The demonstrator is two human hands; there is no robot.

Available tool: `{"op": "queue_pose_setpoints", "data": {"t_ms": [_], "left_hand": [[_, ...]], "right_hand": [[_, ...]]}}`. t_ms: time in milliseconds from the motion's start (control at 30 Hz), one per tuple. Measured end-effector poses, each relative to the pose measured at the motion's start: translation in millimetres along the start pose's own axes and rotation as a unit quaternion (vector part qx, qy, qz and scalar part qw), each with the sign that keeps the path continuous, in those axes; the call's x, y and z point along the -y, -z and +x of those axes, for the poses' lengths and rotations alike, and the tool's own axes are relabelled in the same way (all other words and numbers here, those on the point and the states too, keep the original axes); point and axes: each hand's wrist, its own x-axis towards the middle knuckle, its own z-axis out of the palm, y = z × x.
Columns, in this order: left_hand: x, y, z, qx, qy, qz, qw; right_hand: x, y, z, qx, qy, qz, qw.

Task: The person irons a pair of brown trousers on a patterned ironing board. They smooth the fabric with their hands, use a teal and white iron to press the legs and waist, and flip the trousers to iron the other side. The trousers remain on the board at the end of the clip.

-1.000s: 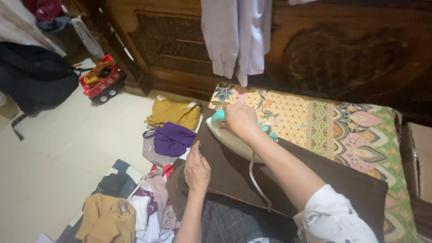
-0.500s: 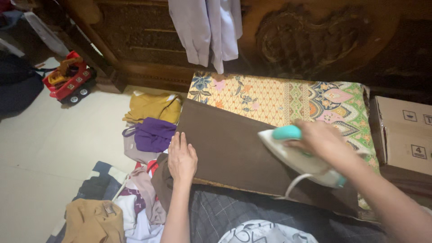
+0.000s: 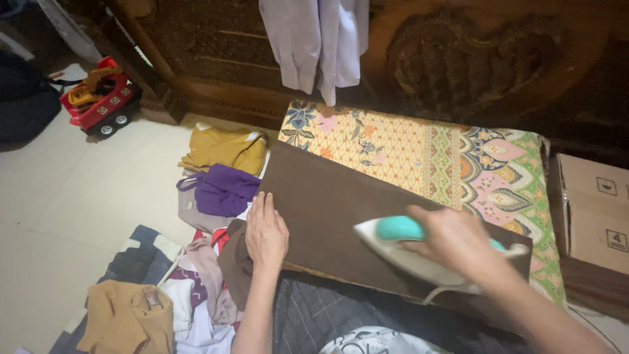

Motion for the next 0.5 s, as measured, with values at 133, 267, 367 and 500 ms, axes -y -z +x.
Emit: {"op": "queue_pose_setpoints", "data": {"t_ms": [133,267,367,500], "left_hand": [[3,-2,-3,0.002,0.003,-0.017,1.000],[3,-1,0,-0.003,0.013,-0.034,0.999],[0,1,2,-0.003,0.019,-0.029,0.999],[-3,4,8,-0.007,0.010,-0.021,1.000]], "right_hand": [[55,14,34,-0.098,0.086,0.061,0.990],[98,27,82,-0.157,0.113,0.076,0.978],[121,34,121,-0.177,0.120,0.085,0.973],[144,39,166,-0.216,0.130,0.079,0.965]]}}
